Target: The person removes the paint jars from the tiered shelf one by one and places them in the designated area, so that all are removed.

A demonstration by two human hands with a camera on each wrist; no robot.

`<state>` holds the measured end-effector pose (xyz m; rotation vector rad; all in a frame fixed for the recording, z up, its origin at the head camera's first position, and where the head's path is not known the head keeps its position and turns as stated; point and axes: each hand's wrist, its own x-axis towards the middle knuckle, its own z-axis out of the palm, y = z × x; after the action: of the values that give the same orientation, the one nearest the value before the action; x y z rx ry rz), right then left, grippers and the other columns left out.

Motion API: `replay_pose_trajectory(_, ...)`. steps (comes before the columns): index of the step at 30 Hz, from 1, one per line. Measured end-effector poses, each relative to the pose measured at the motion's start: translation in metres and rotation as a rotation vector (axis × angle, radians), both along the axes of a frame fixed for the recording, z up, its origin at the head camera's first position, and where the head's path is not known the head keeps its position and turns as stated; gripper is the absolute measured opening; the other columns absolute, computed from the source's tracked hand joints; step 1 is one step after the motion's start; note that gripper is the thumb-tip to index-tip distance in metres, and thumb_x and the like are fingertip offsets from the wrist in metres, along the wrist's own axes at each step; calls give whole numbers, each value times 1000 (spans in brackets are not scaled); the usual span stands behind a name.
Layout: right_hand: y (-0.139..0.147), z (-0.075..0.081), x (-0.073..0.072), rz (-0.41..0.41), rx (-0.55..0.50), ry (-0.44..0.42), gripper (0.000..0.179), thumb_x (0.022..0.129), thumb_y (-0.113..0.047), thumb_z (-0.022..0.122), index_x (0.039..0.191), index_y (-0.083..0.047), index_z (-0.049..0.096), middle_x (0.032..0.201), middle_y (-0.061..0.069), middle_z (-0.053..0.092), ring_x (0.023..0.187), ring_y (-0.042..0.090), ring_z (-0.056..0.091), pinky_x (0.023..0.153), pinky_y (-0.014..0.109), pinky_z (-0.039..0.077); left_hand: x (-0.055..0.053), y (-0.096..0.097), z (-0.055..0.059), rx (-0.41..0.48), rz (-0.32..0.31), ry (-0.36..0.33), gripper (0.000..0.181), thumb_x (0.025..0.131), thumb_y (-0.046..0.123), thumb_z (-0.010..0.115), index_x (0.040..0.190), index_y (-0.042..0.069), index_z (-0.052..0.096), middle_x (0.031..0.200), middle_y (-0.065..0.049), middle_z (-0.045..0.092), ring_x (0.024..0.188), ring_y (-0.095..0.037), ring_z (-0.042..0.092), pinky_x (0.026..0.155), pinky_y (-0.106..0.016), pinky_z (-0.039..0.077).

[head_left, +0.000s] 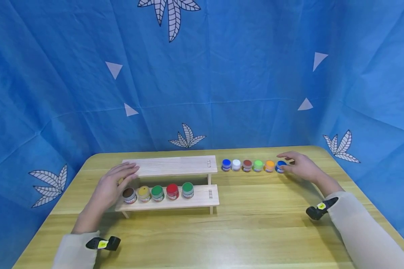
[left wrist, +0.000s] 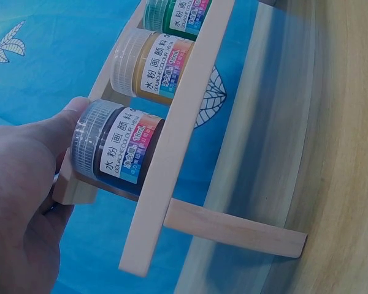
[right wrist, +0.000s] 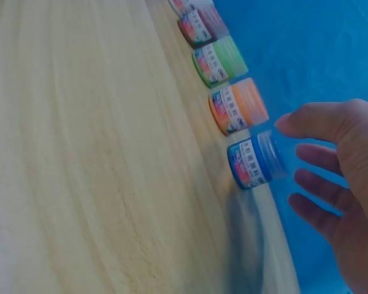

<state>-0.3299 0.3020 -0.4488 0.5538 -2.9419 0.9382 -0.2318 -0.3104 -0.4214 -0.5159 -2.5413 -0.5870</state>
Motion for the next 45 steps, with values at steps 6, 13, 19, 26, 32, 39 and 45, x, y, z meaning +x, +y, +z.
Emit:
replay_pose_trajectory(6, -5, 8, 13, -6, 2, 58, 46, 96, -19, 64, 137, 0, 52, 139, 27, 47, 124, 49, 45, 101, 63, 39, 0, 0, 0, 1, 2, 2, 32, 93, 16, 68, 124, 9, 69, 129, -11, 63, 127, -37, 50, 103, -59, 39)
replay_pose_trajectory(13, -18, 18, 28, 1, 15, 114, 45, 97, -21, 64, 136, -3, 54, 138, 24, 50, 121, 48, 49, 100, 63, 41, 1, 1, 0, 5, 4, 0, 31, 93, 16, 68, 123, 9, 69, 129, -11, 63, 127, -37, 50, 104, -59, 39)
replay_pose_trajectory(19, -38, 25, 39, 57, 16, 194, 41, 96, -22, 66, 133, -5, 59, 133, 22, 57, 123, 44, 49, 99, 64, 40, 0, 0, -1, -3, 6, 4, 32, 93, 16, 68, 124, 9, 69, 129, -11, 63, 127, -37, 50, 104, -59, 39)
replay_pose_trajectory(26, -67, 29, 51, 158, 17, 249, 39, 95, -27, 66, 129, -7, 62, 127, 14, 62, 119, 37, 55, 95, 58, 47, 0, 0, -1, -4, -3, 12, 32, 93, 15, 69, 124, 8, 69, 129, -12, 63, 127, -38, 50, 103, -60, 39)
replay_pose_trajectory(32, -92, 30, 57, 254, 28, 283, 36, 95, -30, 67, 126, -11, 66, 123, 7, 65, 114, 29, 60, 92, 51, 51, 0, 1, 0, -7, 6, 0, 32, 94, 17, 67, 124, 8, 68, 129, -13, 63, 128, -39, 49, 104, -60, 38)
replay_pose_trajectory(39, -118, 33, 66, 323, 74, 305, 40, 96, -34, 65, 129, -12, 64, 127, 3, 64, 121, 28, 56, 99, 50, 47, -2, 0, -1, -6, -5, 12, 32, 93, 15, 68, 124, 7, 69, 129, -13, 63, 127, -39, 50, 103, -61, 38)
replay_pose_trajectory(45, -140, 35, 73, 394, 70, 350, 38, 95, -33, 66, 127, -12, 65, 124, 2, 66, 117, 23, 59, 97, 47, 50, -2, 0, -1, -9, 0, 5, 32, 93, 16, 68, 123, 7, 69, 129, -13, 63, 127, -39, 50, 104, -60, 38)
